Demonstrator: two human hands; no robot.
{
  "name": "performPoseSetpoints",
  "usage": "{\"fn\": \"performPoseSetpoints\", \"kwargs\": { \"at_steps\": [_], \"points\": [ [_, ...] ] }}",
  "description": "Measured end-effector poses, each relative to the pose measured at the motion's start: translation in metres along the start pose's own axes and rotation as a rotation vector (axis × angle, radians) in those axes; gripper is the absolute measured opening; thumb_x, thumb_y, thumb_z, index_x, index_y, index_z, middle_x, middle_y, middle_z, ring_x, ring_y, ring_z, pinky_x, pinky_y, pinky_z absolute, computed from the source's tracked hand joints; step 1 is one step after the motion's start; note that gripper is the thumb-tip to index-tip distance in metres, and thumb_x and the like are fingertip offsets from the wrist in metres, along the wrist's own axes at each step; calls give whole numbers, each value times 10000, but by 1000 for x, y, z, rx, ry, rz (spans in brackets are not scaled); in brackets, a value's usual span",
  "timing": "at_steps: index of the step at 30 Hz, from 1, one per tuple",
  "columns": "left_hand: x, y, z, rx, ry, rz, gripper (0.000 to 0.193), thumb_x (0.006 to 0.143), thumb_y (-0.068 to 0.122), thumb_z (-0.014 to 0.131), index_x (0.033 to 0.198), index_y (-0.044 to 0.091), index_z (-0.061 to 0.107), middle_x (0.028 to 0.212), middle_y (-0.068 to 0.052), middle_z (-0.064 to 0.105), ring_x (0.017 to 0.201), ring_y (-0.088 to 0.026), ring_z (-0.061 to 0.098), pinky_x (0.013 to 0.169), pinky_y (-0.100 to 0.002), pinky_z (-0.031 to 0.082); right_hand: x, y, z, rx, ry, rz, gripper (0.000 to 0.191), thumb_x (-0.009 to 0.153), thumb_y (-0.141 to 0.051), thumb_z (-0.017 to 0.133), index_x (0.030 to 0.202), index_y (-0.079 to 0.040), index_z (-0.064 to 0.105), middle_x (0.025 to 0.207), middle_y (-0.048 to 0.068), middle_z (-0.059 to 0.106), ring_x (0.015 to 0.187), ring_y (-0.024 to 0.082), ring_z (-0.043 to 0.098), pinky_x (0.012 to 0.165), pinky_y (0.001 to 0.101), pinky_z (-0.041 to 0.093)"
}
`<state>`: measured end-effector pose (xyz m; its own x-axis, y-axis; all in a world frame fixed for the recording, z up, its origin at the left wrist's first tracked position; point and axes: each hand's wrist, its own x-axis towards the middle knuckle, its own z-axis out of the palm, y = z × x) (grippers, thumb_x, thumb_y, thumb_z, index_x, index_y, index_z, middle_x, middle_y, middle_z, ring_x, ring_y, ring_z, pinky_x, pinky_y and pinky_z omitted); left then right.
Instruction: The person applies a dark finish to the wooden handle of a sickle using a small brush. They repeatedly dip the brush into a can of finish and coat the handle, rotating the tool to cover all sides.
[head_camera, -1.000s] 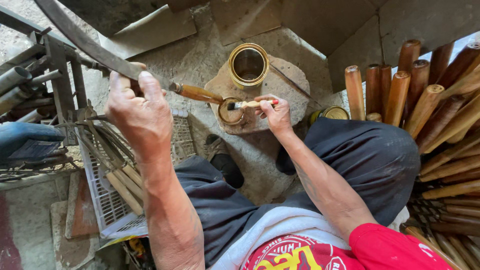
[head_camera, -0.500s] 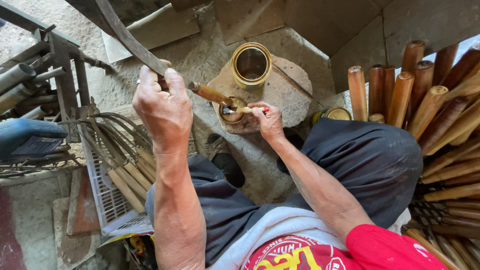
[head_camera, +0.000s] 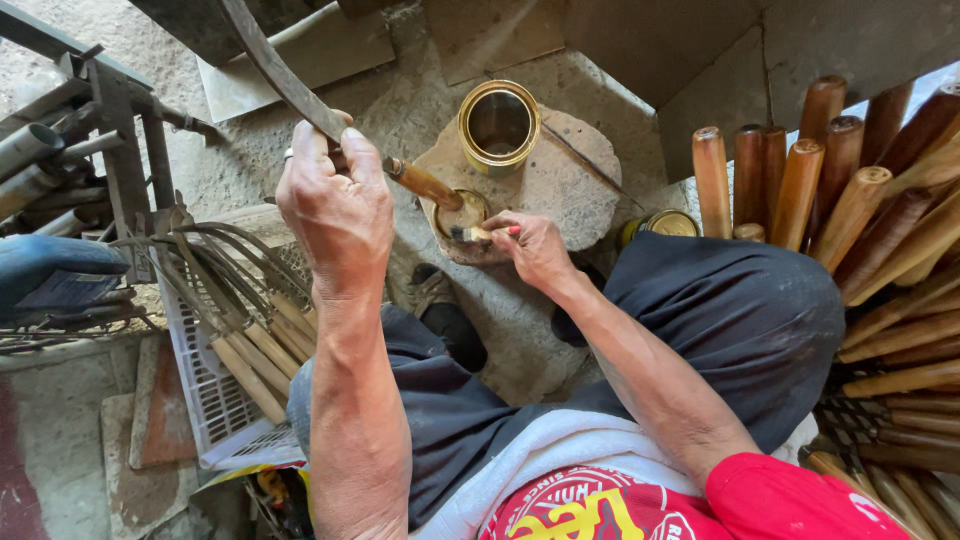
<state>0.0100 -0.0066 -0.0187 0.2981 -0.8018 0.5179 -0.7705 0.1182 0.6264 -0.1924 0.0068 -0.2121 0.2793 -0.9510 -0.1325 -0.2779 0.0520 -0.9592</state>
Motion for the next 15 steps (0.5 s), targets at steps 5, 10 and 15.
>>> {"fn": "performPoseSetpoints", "kwargs": {
  "at_steps": [5, 10, 15],
  "points": [
    [2, -1, -1, -12, -10, -20, 71, 1020, 38, 634, 1083, 9, 654, 874, -139, 693, 760, -271, 716, 687, -399, 558, 8, -10, -4, -76, -13, -40, 184, 924, -72, 684, 1097, -82, 744, 724, 40, 690, 669, 56, 589, 622, 253, 499],
    [2, -1, -1, -27, -6, -17, 69, 1023, 43, 637, 1081, 8, 653, 873, -138, 695, 762, -267, 720, 684, -397, 562, 19, -2, 6, 75, -19, -69, 149, 997, -92, 684, 1122, -57, 758, 716, 91, 603, 693, 75, 501, 623, 270, 428],
    [1, 0, 0, -29, -31, -53, 66, 1026, 52, 635, 1078, 14, 647, 867, -129, 694, 743, -254, 720, 665, -394, 557, 17, -3, -8, -75, -108, -22, 142, 966, -122, 678, 1080, -70, 746, 760, 50, 721, 698, 67, 614, 638, 251, 513]
  ]
}}
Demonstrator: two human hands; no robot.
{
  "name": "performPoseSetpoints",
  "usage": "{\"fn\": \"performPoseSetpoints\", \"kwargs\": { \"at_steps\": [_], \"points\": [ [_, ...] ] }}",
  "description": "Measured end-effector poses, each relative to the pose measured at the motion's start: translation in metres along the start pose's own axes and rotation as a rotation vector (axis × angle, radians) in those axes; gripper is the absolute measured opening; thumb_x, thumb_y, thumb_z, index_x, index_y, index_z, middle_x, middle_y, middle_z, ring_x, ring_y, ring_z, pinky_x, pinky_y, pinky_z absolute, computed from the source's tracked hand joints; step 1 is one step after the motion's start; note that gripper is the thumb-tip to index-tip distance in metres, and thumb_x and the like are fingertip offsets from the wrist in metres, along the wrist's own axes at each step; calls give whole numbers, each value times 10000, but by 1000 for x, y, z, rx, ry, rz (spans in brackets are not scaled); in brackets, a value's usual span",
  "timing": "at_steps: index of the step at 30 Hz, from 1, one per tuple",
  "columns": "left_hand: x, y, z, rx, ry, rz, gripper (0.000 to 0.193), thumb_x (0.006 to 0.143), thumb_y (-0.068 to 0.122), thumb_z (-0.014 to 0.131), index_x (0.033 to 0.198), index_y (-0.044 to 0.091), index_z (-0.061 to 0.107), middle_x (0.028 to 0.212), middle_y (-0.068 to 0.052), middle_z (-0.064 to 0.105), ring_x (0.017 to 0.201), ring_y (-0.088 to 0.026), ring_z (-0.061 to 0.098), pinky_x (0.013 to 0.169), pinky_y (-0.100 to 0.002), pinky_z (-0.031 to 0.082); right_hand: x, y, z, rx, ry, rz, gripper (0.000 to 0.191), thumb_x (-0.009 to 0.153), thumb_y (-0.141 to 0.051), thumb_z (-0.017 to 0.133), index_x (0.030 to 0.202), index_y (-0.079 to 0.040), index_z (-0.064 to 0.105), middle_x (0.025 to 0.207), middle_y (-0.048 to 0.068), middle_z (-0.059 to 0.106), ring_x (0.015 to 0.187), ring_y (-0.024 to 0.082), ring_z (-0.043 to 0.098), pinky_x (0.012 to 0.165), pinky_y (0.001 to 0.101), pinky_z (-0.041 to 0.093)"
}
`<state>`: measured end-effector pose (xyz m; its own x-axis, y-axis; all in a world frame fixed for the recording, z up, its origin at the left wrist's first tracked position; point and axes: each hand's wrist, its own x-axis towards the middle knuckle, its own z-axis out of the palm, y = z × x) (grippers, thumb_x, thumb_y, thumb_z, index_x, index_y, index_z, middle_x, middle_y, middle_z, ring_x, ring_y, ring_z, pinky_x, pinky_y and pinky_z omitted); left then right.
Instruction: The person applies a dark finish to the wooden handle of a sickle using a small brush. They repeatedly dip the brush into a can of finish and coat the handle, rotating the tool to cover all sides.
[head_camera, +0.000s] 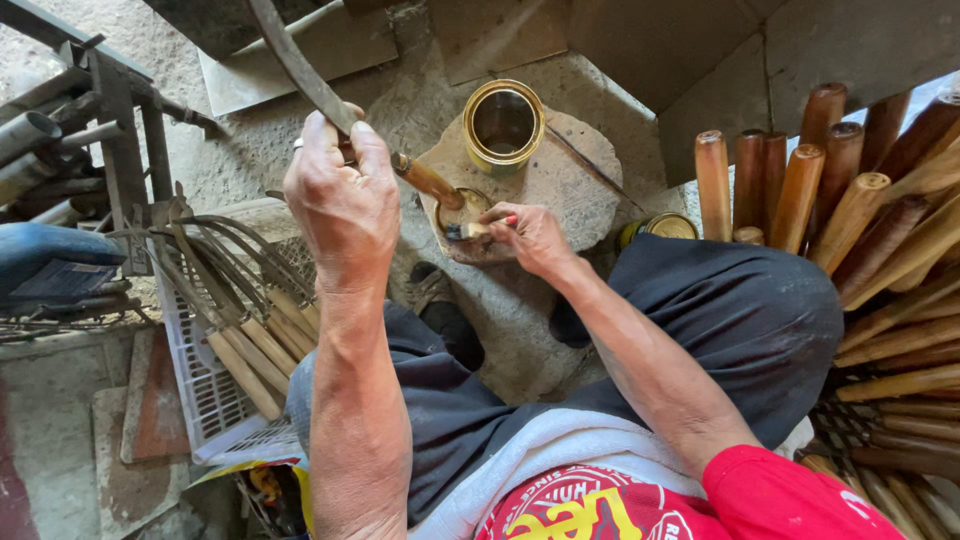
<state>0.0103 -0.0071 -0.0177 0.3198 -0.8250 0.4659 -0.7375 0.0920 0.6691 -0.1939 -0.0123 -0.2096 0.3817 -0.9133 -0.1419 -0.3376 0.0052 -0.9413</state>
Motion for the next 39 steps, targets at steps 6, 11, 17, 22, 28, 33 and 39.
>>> {"fn": "performPoseSetpoints", "kwargs": {
  "at_steps": [6, 11, 17, 22, 28, 33, 39],
  "points": [
    [0, 0, 1, 23, 16, 68, 58, 1012, 45, 645, 1063, 18, 649, 877, -119, 695, 782, -256, 715, 709, -399, 562, -3, -20, -21, -258, 2, -151, 222, 865, -69, 712, 1083, -77, 748, 919, 144, 745, 814, 246, 733, 717, 361, 558],
    [2, 0, -2, -27, -12, -7, 49, 1021, 45, 636, 1055, 15, 653, 853, -107, 683, 747, -221, 704, 672, -377, 556, -5, -26, -26, -297, 68, -145, 159, 912, -114, 721, 1068, -95, 743, 961, 151, 752, 878, 299, 746, 738, 390, 565],
    [1, -2, -14, -52, 12, -22, 61, 1034, 58, 627, 1066, 19, 661, 845, -95, 696, 728, -213, 704, 656, -360, 554, -6, -25, -27, -243, 83, -164, 169, 915, -97, 691, 1078, -87, 736, 941, 141, 749, 867, 280, 753, 756, 374, 578],
    [-2, -5, -11, 20, 25, 32, 59, 1012, 53, 654, 1059, 17, 663, 868, -122, 695, 762, -255, 703, 707, -397, 547, -5, -27, -25, -253, 76, -80, 181, 923, -106, 669, 1091, -91, 734, 910, 132, 749, 830, 270, 745, 747, 374, 569],
    [-1, -9, -10, 28, -8, -28, 52, 1011, 60, 645, 1035, 19, 666, 835, -110, 688, 722, -234, 697, 668, -385, 542, -6, -23, -24, -246, 192, -271, 158, 958, -124, 684, 1105, -84, 727, 958, 123, 749, 833, 238, 723, 732, 352, 563],
    [-1, -9, -12, 0, 15, -45, 72, 1015, 67, 635, 1047, 9, 665, 835, -116, 699, 728, -232, 703, 676, -387, 546, -6, -4, -27, -15, 242, -174, 174, 960, -70, 654, 1114, -61, 734, 795, 51, 689, 721, 102, 632, 680, 259, 519],
    [-1, -10, -10, 32, 12, -45, 92, 1004, 71, 639, 1059, 8, 677, 860, -137, 709, 771, -267, 714, 714, -402, 553, 7, 5, -21, 126, 218, -121, 190, 947, -37, 631, 1098, -28, 744, 753, -27, 664, 706, 30, 576, 644, 205, 485]
  ]
}}
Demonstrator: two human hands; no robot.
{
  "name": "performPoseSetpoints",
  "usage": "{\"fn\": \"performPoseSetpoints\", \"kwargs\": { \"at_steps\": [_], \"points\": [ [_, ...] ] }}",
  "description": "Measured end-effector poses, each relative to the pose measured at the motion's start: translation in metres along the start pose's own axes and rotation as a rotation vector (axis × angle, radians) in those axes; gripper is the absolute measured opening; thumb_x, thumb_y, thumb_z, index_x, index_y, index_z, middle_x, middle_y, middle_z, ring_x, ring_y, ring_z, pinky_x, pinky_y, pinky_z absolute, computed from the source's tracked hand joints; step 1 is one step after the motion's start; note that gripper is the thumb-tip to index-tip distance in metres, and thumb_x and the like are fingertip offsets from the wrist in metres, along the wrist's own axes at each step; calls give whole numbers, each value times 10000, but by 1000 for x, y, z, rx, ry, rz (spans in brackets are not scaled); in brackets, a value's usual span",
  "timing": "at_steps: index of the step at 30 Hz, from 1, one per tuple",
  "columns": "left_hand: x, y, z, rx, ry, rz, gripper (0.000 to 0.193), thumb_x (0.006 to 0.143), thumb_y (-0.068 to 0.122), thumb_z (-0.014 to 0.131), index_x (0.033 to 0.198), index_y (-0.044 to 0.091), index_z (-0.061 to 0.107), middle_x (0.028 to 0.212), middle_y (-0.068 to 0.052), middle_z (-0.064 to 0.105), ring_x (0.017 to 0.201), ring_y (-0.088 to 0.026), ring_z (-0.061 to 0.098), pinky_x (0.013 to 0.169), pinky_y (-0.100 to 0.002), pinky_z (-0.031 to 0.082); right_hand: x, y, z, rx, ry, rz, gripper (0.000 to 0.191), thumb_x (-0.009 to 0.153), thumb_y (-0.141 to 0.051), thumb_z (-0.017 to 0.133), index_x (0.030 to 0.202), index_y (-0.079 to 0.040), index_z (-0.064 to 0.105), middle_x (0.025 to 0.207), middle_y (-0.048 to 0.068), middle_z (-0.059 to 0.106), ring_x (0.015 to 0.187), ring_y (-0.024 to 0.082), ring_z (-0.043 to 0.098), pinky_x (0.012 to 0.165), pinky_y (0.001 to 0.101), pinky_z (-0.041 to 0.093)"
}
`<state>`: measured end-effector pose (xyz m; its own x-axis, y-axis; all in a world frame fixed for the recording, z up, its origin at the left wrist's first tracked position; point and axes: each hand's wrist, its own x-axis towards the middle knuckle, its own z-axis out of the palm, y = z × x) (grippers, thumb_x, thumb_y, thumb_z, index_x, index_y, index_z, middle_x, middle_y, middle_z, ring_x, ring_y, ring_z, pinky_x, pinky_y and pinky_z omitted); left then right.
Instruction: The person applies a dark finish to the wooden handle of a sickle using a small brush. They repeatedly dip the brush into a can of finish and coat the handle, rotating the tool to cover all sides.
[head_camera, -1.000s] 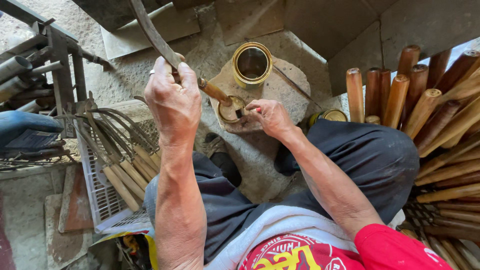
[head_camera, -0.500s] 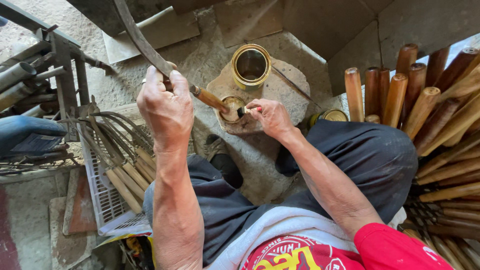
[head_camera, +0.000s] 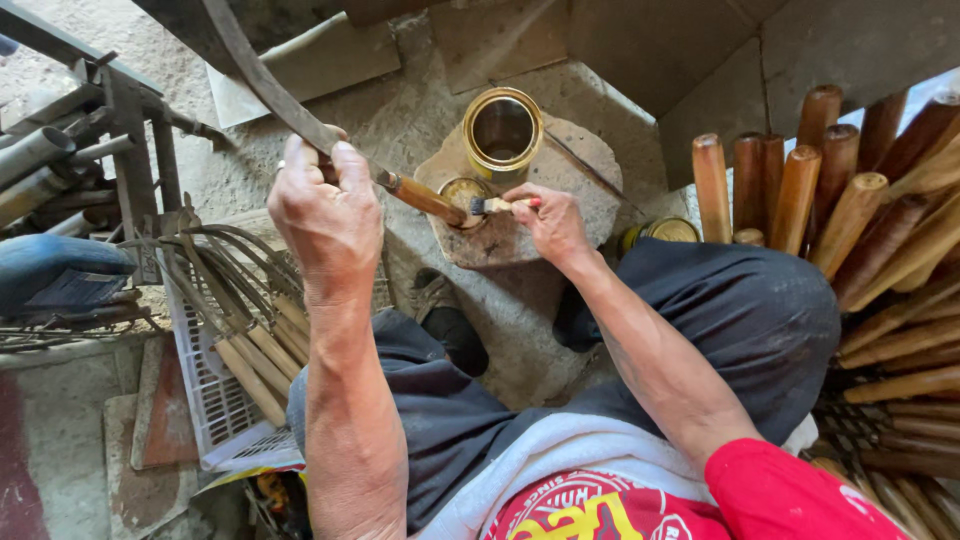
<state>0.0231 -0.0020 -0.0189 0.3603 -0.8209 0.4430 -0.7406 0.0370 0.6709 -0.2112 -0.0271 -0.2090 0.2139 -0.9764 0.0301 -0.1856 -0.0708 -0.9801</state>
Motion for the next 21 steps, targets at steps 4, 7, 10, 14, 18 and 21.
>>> {"fn": "performPoseSetpoints", "kwargs": {
  "at_steps": [4, 7, 10, 14, 18, 21],
  "points": [
    [-1, -2, -1, -54, 15, 29, 97, 1015, 59, 622, 1076, -6, 663, 912, -151, 712, 813, -289, 720, 747, -405, 560, -3, -1, -4, 68, -18, -19, 197, 968, -35, 605, 1110, -16, 742, 778, -31, 677, 717, 27, 581, 646, 202, 479],
    [0, -3, -2, 10, 18, 42, 87, 1012, 48, 637, 1071, -8, 667, 905, -161, 711, 793, -295, 712, 724, -403, 549, -3, -1, -6, 104, -3, -15, 199, 988, -36, 610, 1132, -14, 745, 795, -16, 655, 727, 35, 551, 667, 199, 469],
    [3, -4, 0, -24, 20, 29, 70, 1016, 43, 626, 1059, -5, 655, 859, -135, 715, 747, -257, 719, 686, -379, 555, 1, 0, 0, 123, -34, 18, 177, 996, -71, 617, 1111, -17, 740, 834, -6, 699, 738, 37, 614, 670, 191, 503],
    [3, -3, 0, -36, 14, -3, 65, 1026, 38, 613, 1064, -5, 644, 815, -112, 706, 685, -218, 718, 633, -361, 550, -2, 0, 6, 255, -57, 93, 194, 1000, -103, 613, 1113, -20, 747, 857, 15, 741, 729, 45, 652, 646, 195, 510],
    [4, -2, -1, -56, 1, -38, 66, 1033, 42, 606, 1059, -4, 645, 792, -96, 706, 669, -209, 724, 624, -358, 553, -3, 0, -4, 305, -15, 78, 197, 1000, -116, 607, 1106, -23, 744, 904, 33, 766, 751, 60, 693, 646, 205, 538],
    [7, -1, -2, -58, 12, -62, 70, 1029, 46, 606, 1061, -4, 644, 771, -89, 702, 655, -203, 724, 612, -356, 551, -1, 3, -4, 227, 29, 105, 211, 1003, -120, 596, 1102, -13, 749, 888, 47, 764, 737, 73, 698, 619, 212, 536]
  ]
}}
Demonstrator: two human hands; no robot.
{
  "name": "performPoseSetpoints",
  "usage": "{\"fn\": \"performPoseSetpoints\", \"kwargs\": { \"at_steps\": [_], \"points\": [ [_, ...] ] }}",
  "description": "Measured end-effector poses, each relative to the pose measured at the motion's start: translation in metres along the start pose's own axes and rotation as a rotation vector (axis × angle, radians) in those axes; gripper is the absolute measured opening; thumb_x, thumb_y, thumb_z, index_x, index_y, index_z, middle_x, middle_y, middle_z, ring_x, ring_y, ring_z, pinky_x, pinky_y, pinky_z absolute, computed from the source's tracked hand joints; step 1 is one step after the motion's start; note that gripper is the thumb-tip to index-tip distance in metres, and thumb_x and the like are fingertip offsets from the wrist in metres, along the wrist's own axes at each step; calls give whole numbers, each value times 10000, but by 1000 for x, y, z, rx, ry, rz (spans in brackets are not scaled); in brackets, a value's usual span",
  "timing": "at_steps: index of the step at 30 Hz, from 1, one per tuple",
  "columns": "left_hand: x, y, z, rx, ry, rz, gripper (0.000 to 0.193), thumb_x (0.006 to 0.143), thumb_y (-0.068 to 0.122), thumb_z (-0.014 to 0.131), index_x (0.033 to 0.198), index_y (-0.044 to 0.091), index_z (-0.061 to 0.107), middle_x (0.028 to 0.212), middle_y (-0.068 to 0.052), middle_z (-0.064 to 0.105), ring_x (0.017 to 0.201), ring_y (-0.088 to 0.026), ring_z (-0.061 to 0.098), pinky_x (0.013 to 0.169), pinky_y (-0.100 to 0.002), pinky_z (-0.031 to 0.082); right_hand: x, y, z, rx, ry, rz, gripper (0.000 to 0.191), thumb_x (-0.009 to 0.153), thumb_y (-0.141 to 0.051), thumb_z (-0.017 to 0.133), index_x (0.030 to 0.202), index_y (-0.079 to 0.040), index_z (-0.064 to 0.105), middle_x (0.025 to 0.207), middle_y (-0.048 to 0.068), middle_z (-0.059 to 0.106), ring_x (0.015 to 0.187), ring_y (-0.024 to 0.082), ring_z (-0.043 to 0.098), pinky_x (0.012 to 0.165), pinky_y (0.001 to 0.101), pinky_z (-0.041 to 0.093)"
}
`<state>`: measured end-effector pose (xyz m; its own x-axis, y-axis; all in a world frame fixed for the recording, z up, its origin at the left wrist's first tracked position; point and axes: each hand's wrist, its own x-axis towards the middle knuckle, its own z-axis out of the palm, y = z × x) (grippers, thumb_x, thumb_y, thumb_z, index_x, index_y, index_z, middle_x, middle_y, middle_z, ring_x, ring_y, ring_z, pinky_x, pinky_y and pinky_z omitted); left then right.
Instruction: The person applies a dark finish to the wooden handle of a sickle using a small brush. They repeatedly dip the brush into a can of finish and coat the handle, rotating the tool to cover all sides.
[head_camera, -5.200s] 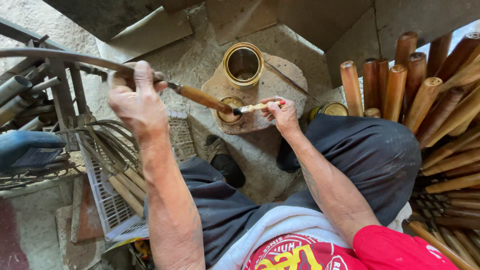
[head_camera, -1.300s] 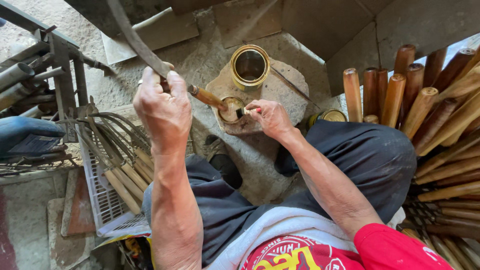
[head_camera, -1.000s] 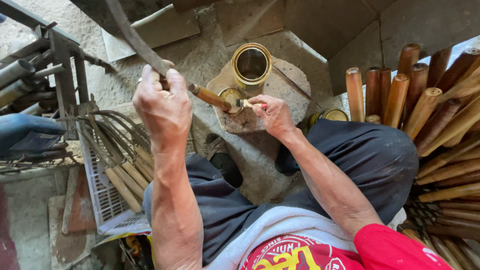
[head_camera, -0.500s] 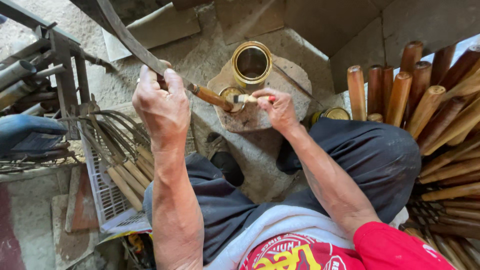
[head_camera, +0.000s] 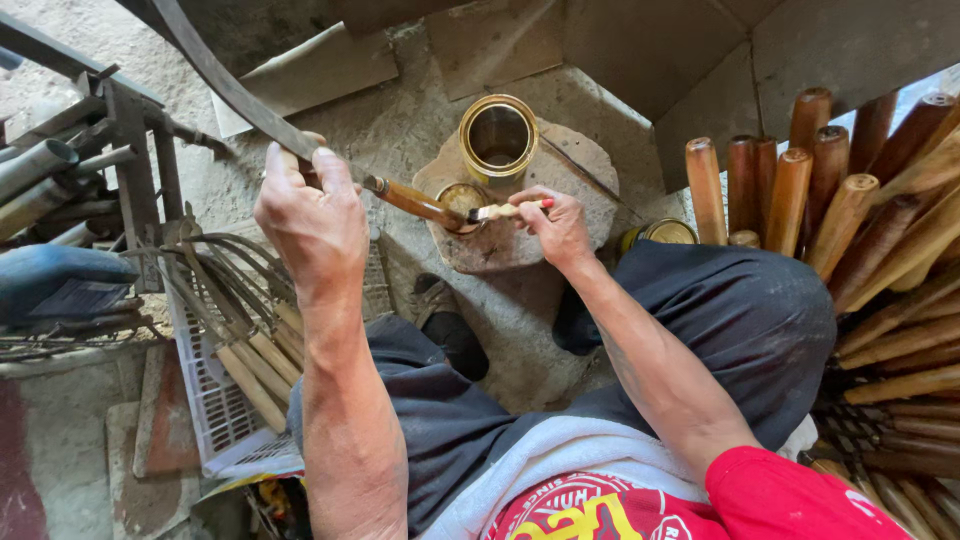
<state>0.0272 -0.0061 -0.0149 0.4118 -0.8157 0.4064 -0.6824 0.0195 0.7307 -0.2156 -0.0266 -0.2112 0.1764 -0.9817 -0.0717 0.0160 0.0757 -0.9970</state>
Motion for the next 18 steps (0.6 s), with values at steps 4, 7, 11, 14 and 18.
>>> {"fn": "performPoseSetpoints", "kwargs": {
  "at_steps": [4, 7, 11, 14, 18],
  "points": [
    [2, 1, 2, -14, -7, -5, 82, 1018, 46, 599, 1065, -5, 644, 764, -95, 701, 640, -194, 720, 601, -348, 551, -1, 1, 9, 114, -32, 18, 222, 1011, -135, 595, 1125, 3, 726, 915, 52, 769, 750, 75, 705, 644, 211, 557],
    [1, 0, 4, -27, -21, -13, 85, 1025, 48, 603, 1074, -13, 637, 781, -103, 706, 645, -202, 710, 609, -351, 544, -3, -7, 4, 191, -52, -65, 232, 1030, -140, 596, 1142, 24, 714, 977, 84, 776, 786, 93, 710, 667, 228, 567],
    [2, -2, 5, -13, -24, 14, 90, 1024, 49, 613, 1082, -13, 643, 788, -107, 710, 664, -218, 713, 633, -364, 544, -5, -36, -10, 416, -41, -138, 255, 1044, -152, 589, 1168, 44, 697, 979, 141, 768, 794, 146, 731, 713, 279, 602],
    [3, -2, 5, -13, -4, 47, 98, 1029, 44, 612, 1101, -15, 642, 839, -117, 719, 690, -232, 719, 654, -368, 550, -4, -45, -9, 591, -50, -161, 265, 1045, -164, 613, 1173, 58, 680, 1035, 179, 764, 830, 194, 745, 743, 320, 615],
    [4, 1, 6, 24, 3, 43, 75, 1028, 54, 624, 1069, -8, 627, 830, -126, 714, 696, -245, 719, 658, -382, 551, -2, -28, 3, 670, -41, -50, 297, 1033, -192, 626, 1195, 54, 663, 1044, 178, 762, 847, 197, 751, 738, 322, 618]
  ]
}}
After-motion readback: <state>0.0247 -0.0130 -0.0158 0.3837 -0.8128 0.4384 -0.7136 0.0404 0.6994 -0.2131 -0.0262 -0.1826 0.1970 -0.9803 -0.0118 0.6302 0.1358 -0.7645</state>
